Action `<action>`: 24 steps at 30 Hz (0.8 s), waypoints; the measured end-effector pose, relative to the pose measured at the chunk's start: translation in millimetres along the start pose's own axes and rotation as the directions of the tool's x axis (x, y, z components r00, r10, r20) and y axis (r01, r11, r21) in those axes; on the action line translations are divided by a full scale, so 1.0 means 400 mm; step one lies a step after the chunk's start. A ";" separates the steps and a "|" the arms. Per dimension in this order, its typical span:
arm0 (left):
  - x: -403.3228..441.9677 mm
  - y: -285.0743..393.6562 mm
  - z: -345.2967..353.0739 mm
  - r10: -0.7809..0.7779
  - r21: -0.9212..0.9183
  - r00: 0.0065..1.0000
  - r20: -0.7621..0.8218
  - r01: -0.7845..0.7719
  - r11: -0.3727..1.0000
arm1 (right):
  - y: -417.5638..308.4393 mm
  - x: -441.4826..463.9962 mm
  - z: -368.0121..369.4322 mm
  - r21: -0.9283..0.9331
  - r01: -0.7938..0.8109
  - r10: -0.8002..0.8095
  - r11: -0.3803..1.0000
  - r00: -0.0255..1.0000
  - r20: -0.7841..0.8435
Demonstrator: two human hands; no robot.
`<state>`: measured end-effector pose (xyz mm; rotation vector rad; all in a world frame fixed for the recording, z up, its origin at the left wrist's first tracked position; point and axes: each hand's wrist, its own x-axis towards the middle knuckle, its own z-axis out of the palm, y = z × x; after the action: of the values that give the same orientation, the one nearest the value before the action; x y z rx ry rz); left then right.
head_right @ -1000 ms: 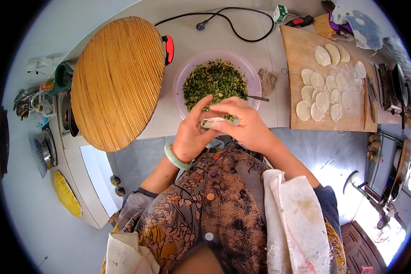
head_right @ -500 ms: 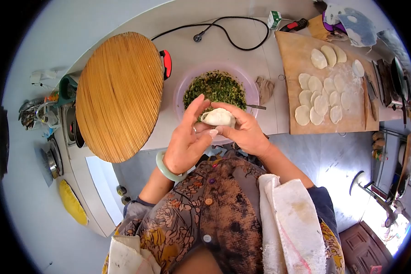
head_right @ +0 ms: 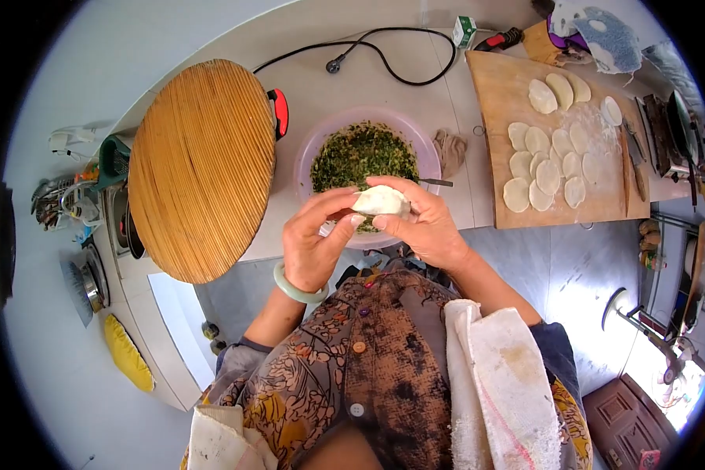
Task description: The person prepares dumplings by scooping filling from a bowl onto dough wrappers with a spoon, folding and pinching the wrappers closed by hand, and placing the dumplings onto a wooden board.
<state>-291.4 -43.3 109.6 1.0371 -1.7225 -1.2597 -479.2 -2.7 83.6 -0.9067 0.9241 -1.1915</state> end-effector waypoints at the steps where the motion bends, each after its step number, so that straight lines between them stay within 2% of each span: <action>1: -0.002 -0.003 0.002 -0.030 -0.037 1.000 0.007 0.031 0.999 | 0.000 -0.001 0.001 -0.012 0.005 -0.005 1.000 1.000 -0.002; 4: -0.006 -0.014 0.006 -0.050 -0.098 0.999 0.006 0.051 0.994 | -0.002 -0.004 0.001 -0.088 0.019 -0.020 0.996 1.000 -0.005; 8: -0.007 -0.025 0.009 -0.029 -0.128 1.000 -0.011 0.028 0.991 | -0.011 -0.007 0.002 -0.084 -0.001 0.001 0.996 1.000 -0.006; 17: -0.005 -0.007 0.025 -0.234 -0.367 0.969 -0.078 0.191 0.910 | -0.009 -0.016 0.003 -0.135 -0.005 0.000 0.991 0.999 -0.036; 20: -0.006 -0.006 0.023 -0.247 -0.422 0.967 -0.062 0.199 0.885 | -0.015 -0.016 0.010 -0.161 -0.005 -0.003 0.987 0.999 -0.048; 23: -0.006 -0.019 0.026 -0.203 -0.417 0.975 -0.093 0.146 0.897 | -0.016 -0.014 0.016 -0.180 0.011 -0.019 0.984 0.999 -0.042; 24: -0.007 -0.021 0.024 -0.180 -0.366 0.979 -0.096 0.134 0.921 | -0.011 -0.014 0.018 -0.173 0.022 -0.029 0.985 0.999 -0.038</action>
<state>-297.5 -38.8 98.8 1.0255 -1.2701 -1.5073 -474.8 2.8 90.7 -1.0382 1.0635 -1.1676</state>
